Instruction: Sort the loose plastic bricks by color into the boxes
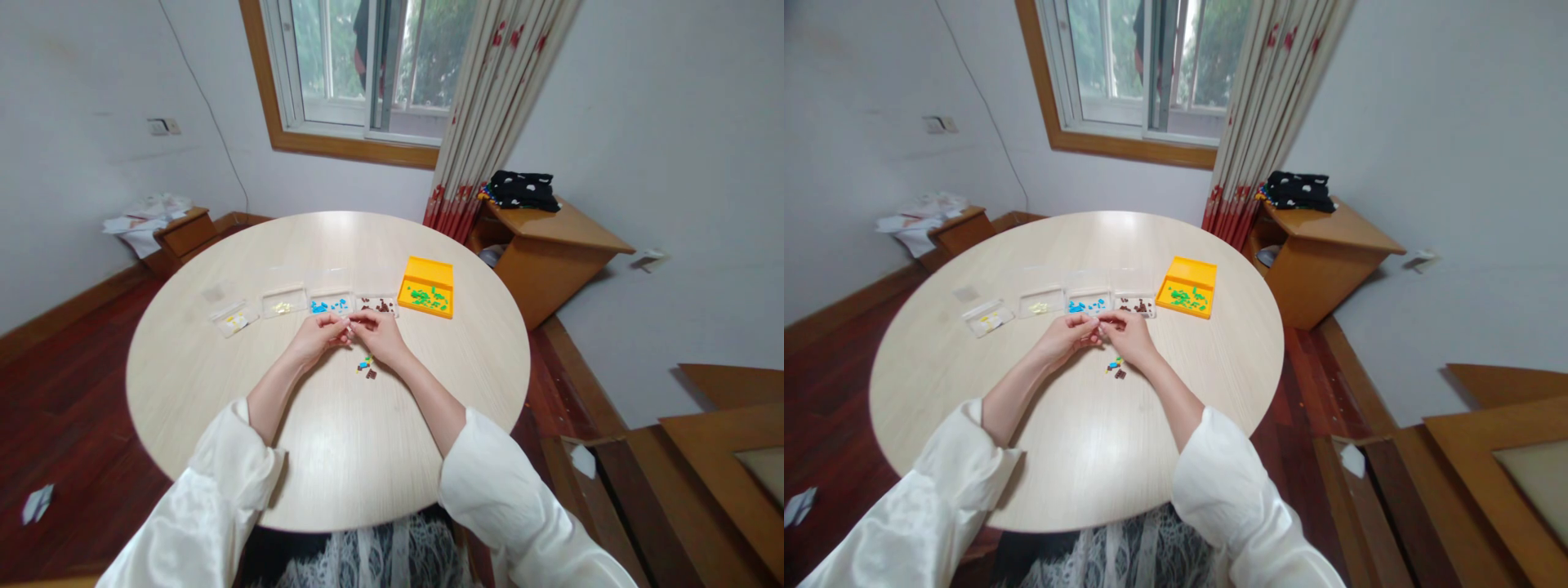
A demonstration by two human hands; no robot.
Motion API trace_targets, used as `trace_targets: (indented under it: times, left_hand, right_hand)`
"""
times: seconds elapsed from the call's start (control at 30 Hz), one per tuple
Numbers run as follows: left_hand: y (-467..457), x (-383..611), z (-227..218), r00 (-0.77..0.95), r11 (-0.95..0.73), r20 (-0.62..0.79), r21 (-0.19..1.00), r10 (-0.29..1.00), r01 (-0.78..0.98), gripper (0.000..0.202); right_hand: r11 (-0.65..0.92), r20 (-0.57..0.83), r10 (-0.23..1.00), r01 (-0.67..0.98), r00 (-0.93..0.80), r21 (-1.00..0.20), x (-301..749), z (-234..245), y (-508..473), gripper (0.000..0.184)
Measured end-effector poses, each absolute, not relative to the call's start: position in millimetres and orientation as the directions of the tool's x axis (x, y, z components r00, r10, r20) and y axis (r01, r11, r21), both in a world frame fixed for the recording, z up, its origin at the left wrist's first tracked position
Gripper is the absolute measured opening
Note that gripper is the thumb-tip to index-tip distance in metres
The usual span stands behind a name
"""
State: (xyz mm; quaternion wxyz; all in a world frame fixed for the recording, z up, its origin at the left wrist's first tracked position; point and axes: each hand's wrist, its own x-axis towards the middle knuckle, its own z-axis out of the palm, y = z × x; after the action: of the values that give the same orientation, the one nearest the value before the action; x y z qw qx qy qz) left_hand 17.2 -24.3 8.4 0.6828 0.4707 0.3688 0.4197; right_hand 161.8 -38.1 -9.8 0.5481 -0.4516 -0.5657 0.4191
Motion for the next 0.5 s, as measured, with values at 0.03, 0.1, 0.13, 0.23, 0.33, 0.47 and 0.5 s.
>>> trace_targets:
  times: [0.03, 0.1, 0.13, 0.23, 0.33, 0.47, 0.5]
  left_hand:
    - [-24, 17, 8, 0.373, 0.205, -0.109, 0.952, 0.921, -0.228, 0.040]
    - [-24, 17, 7, 0.366, 0.206, -0.110, 0.950, 0.924, -0.233, 0.040]
    - [-24, 17, 6, 0.365, 0.207, -0.111, 0.950, 0.924, -0.235, 0.040]
    - [-23, 17, 7, 0.363, 0.207, -0.113, 0.950, 0.925, -0.234, 0.038]
    - [-24, 17, 8, 0.367, 0.211, -0.115, 0.950, 0.923, -0.232, 0.038]
    - [-23, 16, 8, 0.370, 0.208, -0.112, 0.950, 0.922, -0.232, 0.039]
    - [-23, 16, 7, 0.371, 0.207, -0.111, 0.950, 0.922, -0.232, 0.040]
  right_hand:
    - [0.221, 0.223, 0.973, 0.048, 0.052, -0.974, 164, -10, -36, 0.014]
    - [0.195, 0.199, 0.970, 0.038, 0.143, -0.980, 171, -9, -31, 0.015]
    - [0.189, 0.191, 0.964, 0.032, 0.185, -0.982, 176, -8, -29, 0.016]
    - [0.164, 0.155, 0.940, -0.003, 0.305, -0.986, 188, -8, -23, 0.017]
    - [0.134, 0.092, 0.915, -0.081, 0.393, -0.988, 196, -8, -19, 0.015]
    - [0.104, 0.006, 0.903, -0.207, 0.429, -0.973, 198, -7, -19, 0.009]
    - [0.096, -0.015, 0.903, -0.235, 0.429, -0.967, 197, -7, -19, 0.007]
